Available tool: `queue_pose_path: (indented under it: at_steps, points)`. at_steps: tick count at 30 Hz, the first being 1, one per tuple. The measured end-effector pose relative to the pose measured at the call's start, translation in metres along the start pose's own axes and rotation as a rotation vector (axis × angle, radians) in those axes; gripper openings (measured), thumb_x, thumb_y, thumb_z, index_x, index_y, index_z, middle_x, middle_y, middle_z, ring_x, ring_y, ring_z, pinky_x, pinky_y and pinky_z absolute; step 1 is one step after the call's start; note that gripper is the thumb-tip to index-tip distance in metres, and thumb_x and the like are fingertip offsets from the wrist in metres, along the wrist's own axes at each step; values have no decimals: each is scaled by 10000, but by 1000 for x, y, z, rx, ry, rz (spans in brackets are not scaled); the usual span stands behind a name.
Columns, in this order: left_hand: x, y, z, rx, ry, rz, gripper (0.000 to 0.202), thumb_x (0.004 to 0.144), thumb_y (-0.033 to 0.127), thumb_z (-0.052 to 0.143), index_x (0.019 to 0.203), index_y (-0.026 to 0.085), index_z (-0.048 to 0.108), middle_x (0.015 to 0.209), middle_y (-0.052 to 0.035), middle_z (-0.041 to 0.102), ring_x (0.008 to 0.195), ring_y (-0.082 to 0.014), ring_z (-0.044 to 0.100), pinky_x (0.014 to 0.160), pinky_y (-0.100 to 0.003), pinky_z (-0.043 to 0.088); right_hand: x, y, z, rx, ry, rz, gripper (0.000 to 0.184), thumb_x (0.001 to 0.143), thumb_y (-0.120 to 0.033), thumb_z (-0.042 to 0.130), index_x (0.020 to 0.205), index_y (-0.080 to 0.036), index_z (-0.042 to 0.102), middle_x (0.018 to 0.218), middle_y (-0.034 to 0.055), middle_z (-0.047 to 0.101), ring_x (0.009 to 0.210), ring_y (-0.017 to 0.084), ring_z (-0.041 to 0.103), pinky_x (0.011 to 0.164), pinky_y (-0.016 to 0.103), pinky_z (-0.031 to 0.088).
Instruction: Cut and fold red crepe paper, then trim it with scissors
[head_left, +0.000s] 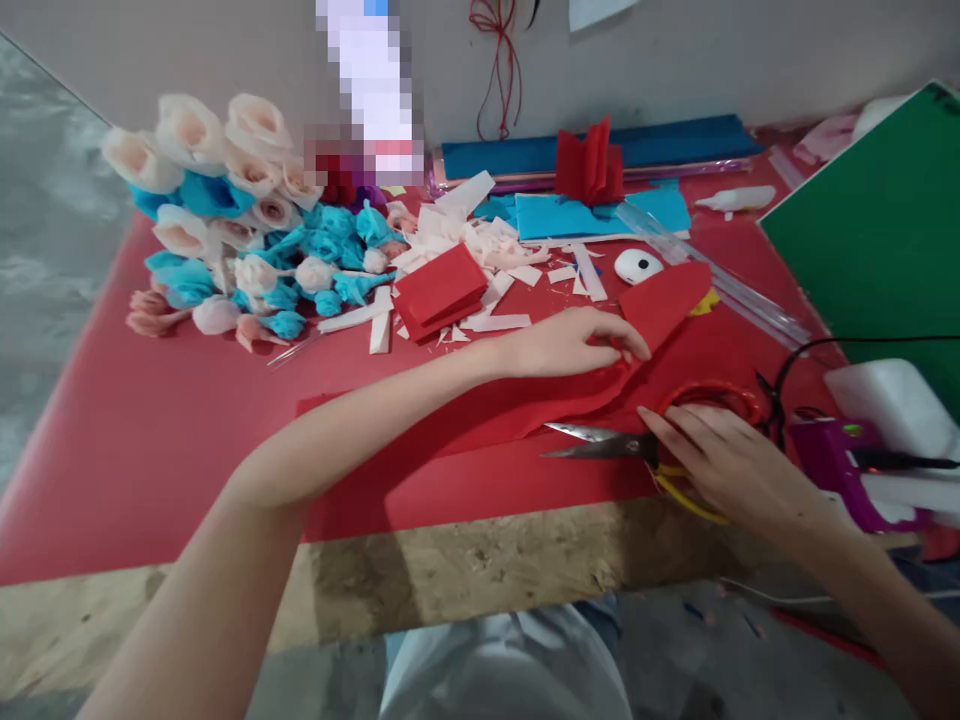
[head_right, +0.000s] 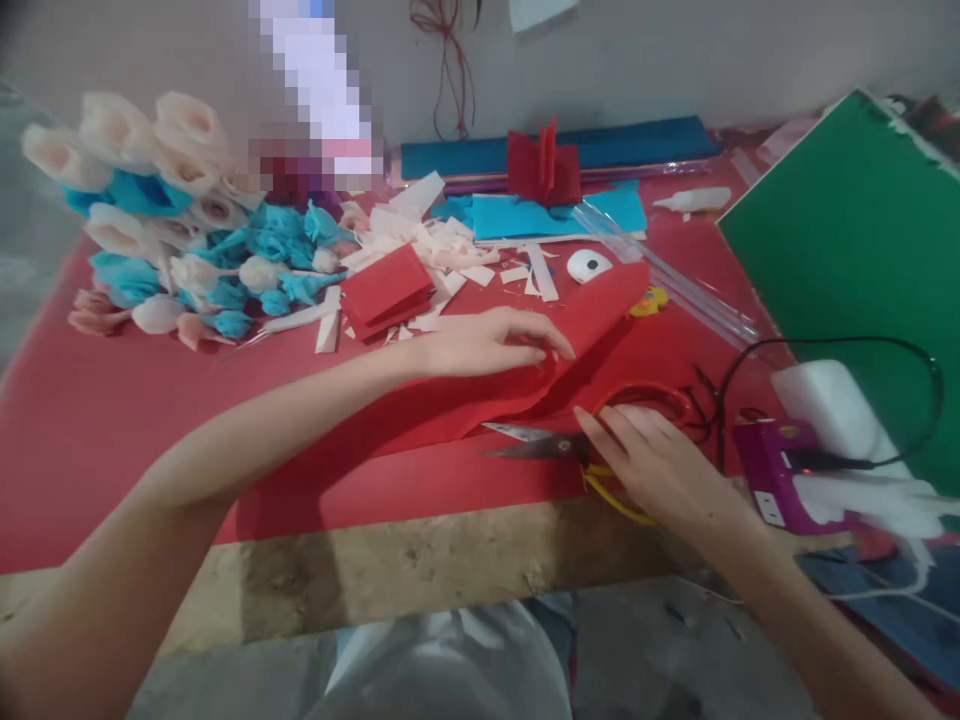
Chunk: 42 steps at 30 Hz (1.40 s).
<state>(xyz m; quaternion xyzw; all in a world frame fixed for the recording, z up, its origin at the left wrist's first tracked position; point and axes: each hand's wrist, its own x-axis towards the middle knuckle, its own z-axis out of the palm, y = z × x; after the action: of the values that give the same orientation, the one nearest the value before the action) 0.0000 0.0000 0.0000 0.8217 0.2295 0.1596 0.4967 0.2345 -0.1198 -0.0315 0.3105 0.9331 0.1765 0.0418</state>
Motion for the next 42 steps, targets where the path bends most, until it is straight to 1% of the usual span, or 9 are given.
queue_pose_path:
  at_steps: [4, 6, 8, 11, 15, 19, 25, 33, 42]
  points:
    - [-30, -8, -3, 13, 38, 62, 443, 826, 56, 416, 1260, 130, 461, 1107, -79, 628, 1004, -127, 589, 907, -271, 451, 16, -6, 7, 41, 20, 6, 409, 786, -73, 405, 1182, -28, 494, 948, 158, 599, 859, 259, 523, 775, 371, 413]
    - [-57, -15, -5, 77, 49, 91, 423, 841, 62, 406, 1254, 129, 467, 1105, -93, 630, 999, -135, 590, 906, -284, 459, 18, -6, 7, 54, 27, -12, 406, 789, -74, 405, 1181, -24, 499, 950, 160, 596, 869, 258, 517, 776, 369, 408]
    - [-86, -21, -5, 194, 48, 120, 363, 853, 71, 395, 1181, 141, 534, 1104, -92, 633, 1028, -151, 576, 942, -317, 446, 17, -4, 6, 59, 20, -27, 414, 785, -73, 405, 1184, -13, 496, 963, 169, 592, 883, 264, 515, 778, 373, 408]
    - [-124, -30, -4, 322, 37, 107, 362, 847, 65, 384, 1147, 160, 563, 1134, -93, 618, 1073, -177, 548, 962, -358, 445, 11, 1, 5, 43, -5, -40, 433, 777, -68, 397, 1197, -5, 481, 967, 173, 593, 891, 270, 523, 780, 384, 413]
    - [-154, -38, -1, 462, 6, 94, 375, 840, 63, 384, 1153, 164, 565, 1158, -90, 617, 1111, -198, 525, 977, -397, 439, 7, 3, 4, -14, -18, -44, 429, 785, -59, 373, 1202, -2, 457, 939, 167, 592, 862, 266, 533, 758, 379, 431]
    - [-163, -47, 0, 533, 14, 112, 381, 848, 82, 388, 1182, 162, 552, 1209, -91, 599, 1154, -214, 509, 1002, -417, 422, 14, -3, 2, -85, -45, 2, 448, 790, -46, 366, 1229, 37, 406, 965, 194, 574, 886, 275, 532, 781, 388, 434]
    - [-165, -54, 2, 522, 30, 131, 358, 866, 101, 384, 1177, 146, 556, 1214, -96, 597, 1154, -210, 512, 1006, -412, 422, 37, -16, 1, 0, -41, -26, 448, 802, -82, 390, 1231, 44, 429, 1003, 208, 562, 920, 284, 516, 819, 402, 426]
    - [-166, -57, 3, 537, 45, 153, 356, 861, 111, 396, 1177, 140, 560, 1228, -94, 587, 1159, -214, 502, 1011, -409, 418, 70, -23, 4, 86, -5, -100, 376, 794, -47, 384, 1122, -24, 565, 922, 153, 593, 859, 243, 498, 808, 361, 415]
    - [-165, -57, 3, 545, 46, 149, 362, 841, 101, 415, 1164, 153, 569, 1219, -92, 592, 1141, -216, 515, 999, -412, 425, 84, -20, 4, 110, 30, -220, 352, 816, -51, 378, 1111, -27, 569, 853, 116, 589, 804, 220, 477, 783, 338, 383]
